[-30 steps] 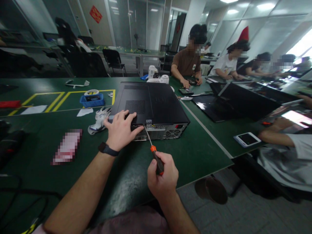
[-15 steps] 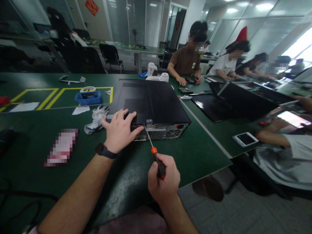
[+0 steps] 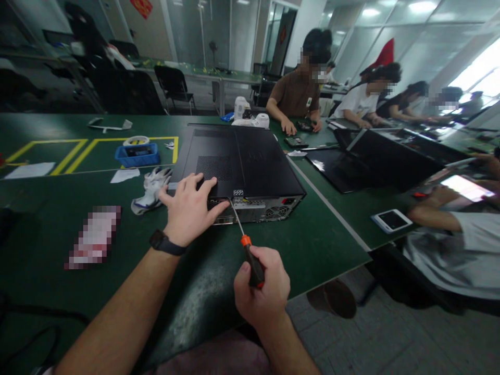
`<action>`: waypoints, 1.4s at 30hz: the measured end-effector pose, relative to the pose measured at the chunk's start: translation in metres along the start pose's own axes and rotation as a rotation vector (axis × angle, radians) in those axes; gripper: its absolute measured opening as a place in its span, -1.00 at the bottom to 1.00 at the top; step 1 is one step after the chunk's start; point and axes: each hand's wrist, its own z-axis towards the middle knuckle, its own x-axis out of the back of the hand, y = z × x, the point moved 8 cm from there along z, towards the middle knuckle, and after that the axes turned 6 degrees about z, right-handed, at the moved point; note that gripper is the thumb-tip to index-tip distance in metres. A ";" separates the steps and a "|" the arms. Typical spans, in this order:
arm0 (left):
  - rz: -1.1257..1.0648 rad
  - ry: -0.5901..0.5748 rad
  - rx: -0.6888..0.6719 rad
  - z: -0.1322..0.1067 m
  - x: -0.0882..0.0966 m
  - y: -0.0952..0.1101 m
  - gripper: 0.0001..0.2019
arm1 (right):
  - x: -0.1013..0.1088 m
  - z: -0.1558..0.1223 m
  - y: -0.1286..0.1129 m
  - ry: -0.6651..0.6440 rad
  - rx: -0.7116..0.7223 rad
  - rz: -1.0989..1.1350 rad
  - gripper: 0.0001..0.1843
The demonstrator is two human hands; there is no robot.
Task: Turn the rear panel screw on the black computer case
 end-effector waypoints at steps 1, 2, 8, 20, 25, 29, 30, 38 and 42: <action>0.001 -0.005 0.003 0.000 0.000 0.000 -0.49 | 0.000 0.000 0.000 0.005 0.002 -0.005 -0.75; 0.002 -0.008 0.008 0.000 -0.001 0.000 -0.49 | 0.001 -0.001 0.000 0.012 0.003 -0.016 -0.75; 0.008 -0.007 0.008 0.001 0.000 -0.001 -0.49 | 0.002 -0.010 0.010 0.054 -0.068 -0.078 -0.81; 0.015 -0.022 0.007 0.001 -0.001 -0.001 -0.49 | 0.001 -0.012 0.007 0.066 -0.072 -0.021 -0.75; 0.011 -0.017 0.007 0.001 -0.001 -0.001 -0.49 | 0.001 -0.016 0.016 0.069 -0.127 -0.002 -0.75; 0.000 -0.023 0.014 0.001 -0.001 -0.001 -0.48 | -0.001 -0.010 0.008 0.039 -0.072 0.009 -0.76; -0.002 -0.023 0.014 0.001 -0.001 -0.001 -0.48 | -0.001 -0.009 0.006 0.041 -0.059 0.012 -0.75; -0.004 -0.015 0.006 0.001 0.000 -0.001 -0.50 | 0.002 -0.015 0.015 0.071 -0.103 0.002 -0.77; 0.001 -0.018 0.012 0.001 0.000 -0.001 -0.50 | 0.001 -0.008 0.009 0.040 -0.073 -0.015 -0.76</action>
